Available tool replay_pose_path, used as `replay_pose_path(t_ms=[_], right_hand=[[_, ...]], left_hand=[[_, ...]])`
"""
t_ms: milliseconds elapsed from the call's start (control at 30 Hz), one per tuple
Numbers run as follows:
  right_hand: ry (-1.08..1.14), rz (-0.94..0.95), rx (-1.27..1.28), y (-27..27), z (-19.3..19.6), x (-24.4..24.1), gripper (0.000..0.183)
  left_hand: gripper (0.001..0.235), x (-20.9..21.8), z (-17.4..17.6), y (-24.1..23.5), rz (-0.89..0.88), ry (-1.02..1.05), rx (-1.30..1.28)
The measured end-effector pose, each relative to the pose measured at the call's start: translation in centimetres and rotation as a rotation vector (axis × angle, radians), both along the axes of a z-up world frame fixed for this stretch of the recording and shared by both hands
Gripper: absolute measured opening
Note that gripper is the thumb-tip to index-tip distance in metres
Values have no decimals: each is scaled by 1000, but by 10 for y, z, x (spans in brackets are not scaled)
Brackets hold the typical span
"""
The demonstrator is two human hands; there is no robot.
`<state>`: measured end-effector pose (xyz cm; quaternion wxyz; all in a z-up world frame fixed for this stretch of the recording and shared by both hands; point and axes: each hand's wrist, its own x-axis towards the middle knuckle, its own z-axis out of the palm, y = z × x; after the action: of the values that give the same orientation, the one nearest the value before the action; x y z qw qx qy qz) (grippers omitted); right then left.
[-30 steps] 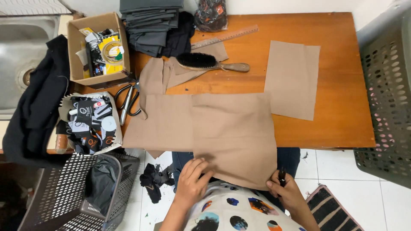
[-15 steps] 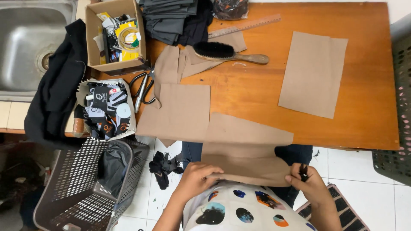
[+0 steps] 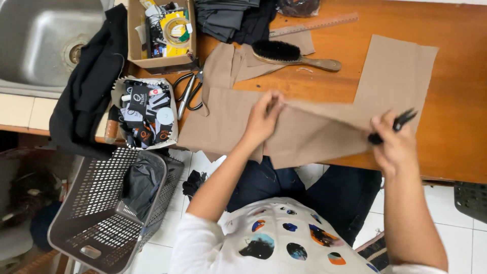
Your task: Trimming the edges of brown fabric pieces using thread snips on a low wooden table while sitting on the floor.
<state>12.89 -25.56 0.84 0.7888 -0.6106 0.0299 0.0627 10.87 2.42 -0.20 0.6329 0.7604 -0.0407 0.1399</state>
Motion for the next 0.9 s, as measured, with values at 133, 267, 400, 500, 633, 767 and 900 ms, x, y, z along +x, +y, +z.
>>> replay_pose_path(t_ms=[133, 267, 400, 500, 633, 767, 900], right_hand=[[-296, -26, 65, 22, 54, 51, 31], [-797, 37, 35, 20, 85, 36, 17], [-638, -51, 157, -1, 47, -3, 29], [-41, -137, -18, -1, 17, -49, 31], [297, -46, -126, -4, -25, -86, 31], [179, -61, -156, 10, -27, -104, 34], [193, -53, -198, 1, -47, -114, 34]], left_hand=[[14, 44, 95, 10, 60, -280, 15], [30, 21, 142, 5, 98, -686, 208], [12, -24, 122, -3, 25, -681, 312], [12, -55, 73, 8, -9, -569, 445], [12, -88, 38, 15, -58, -406, 489], [9, -108, 14, 17, 69, -402, 594], [15, -125, 4, 17, 217, -347, 687]])
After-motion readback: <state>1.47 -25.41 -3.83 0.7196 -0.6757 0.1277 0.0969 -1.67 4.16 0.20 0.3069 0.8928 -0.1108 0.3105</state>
